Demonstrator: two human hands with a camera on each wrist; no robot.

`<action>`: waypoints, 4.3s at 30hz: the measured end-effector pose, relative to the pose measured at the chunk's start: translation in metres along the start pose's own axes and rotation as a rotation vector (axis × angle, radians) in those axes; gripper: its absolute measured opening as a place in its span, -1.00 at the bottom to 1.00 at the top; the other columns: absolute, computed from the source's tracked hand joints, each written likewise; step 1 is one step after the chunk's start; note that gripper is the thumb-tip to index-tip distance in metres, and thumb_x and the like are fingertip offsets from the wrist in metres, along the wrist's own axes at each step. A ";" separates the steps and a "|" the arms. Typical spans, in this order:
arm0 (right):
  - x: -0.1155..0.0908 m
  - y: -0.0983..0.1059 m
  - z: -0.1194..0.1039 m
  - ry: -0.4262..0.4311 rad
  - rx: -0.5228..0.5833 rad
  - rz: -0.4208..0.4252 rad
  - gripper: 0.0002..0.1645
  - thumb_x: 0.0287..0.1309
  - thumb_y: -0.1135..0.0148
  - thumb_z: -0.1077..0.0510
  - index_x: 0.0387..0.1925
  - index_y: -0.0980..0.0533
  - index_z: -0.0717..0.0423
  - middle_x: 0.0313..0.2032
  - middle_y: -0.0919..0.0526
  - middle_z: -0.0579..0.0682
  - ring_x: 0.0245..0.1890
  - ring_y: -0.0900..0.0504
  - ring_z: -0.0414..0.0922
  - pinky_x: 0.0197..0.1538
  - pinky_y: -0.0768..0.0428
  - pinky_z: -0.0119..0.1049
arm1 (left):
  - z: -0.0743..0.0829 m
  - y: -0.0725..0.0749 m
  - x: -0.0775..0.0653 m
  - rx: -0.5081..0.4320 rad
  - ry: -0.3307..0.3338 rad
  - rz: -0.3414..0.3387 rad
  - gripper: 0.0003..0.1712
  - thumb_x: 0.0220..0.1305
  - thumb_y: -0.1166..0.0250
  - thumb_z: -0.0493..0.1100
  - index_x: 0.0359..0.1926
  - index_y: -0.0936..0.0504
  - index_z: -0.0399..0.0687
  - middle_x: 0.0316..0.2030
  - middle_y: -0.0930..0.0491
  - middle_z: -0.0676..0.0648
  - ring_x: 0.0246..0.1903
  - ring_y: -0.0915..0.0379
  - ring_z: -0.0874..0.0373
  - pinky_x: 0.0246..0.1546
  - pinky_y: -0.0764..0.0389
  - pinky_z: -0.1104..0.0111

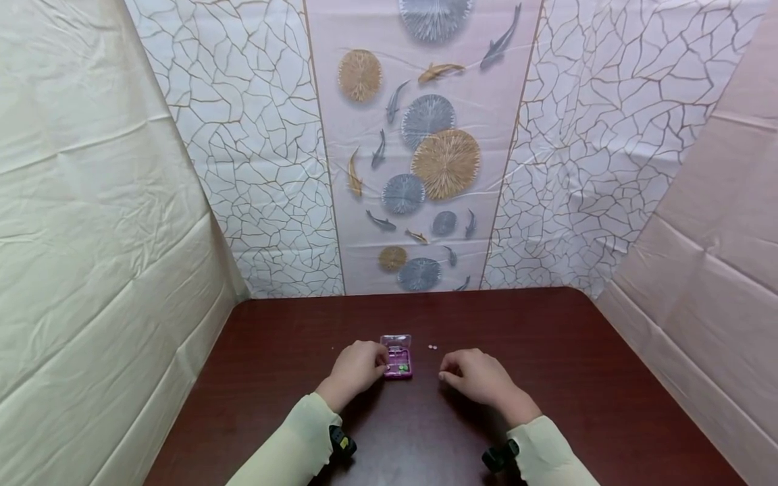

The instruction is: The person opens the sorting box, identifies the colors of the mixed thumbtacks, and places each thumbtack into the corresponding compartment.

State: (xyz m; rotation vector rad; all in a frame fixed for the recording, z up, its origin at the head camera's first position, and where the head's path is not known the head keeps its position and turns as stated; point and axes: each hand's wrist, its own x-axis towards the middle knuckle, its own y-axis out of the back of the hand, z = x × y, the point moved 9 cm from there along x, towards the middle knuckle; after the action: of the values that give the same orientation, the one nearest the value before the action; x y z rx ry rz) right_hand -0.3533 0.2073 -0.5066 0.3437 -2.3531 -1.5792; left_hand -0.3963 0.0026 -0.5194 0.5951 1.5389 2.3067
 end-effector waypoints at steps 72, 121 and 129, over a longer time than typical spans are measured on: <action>-0.005 0.003 -0.003 0.006 0.019 -0.001 -0.93 0.18 -0.32 -0.09 -0.42 -0.61 -0.35 -0.51 -0.60 -0.39 -0.55 -0.48 -0.37 -0.41 -0.56 -0.21 | -0.052 0.020 -0.080 -0.037 0.114 -0.076 -0.85 0.00 -0.49 0.05 -0.52 -0.64 0.33 -0.65 -0.54 0.28 -0.63 -0.38 0.35 -0.54 -0.51 0.27; -0.007 -0.004 -0.004 0.027 0.010 -0.009 -0.94 0.18 -0.31 -0.10 -0.41 -0.61 -0.36 -0.49 -0.61 -0.39 -0.52 -0.49 -0.39 -0.39 -0.58 -0.19 | -0.046 0.028 -0.072 -0.082 0.092 -0.002 -0.90 0.08 -0.45 -0.19 -0.45 -0.71 0.15 -0.49 -0.64 0.20 -0.50 -0.45 0.32 -0.42 -0.60 0.24; -0.007 -0.003 -0.005 0.025 0.015 -0.018 -0.94 0.17 -0.32 -0.07 -0.41 -0.62 -0.34 -0.49 -0.61 -0.38 -0.51 -0.50 -0.38 -0.38 -0.59 -0.17 | -0.036 0.026 -0.060 -0.050 0.034 0.035 -0.90 0.07 -0.47 -0.18 -0.42 -0.71 0.15 -0.46 -0.65 0.18 -0.45 -0.48 0.30 -0.39 -0.62 0.25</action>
State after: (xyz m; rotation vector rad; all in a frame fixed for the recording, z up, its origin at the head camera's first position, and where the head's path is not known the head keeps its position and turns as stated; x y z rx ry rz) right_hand -0.3449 0.2048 -0.5081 0.3872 -2.3506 -1.5573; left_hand -0.3630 -0.0638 -0.5178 0.5777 1.4918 2.3855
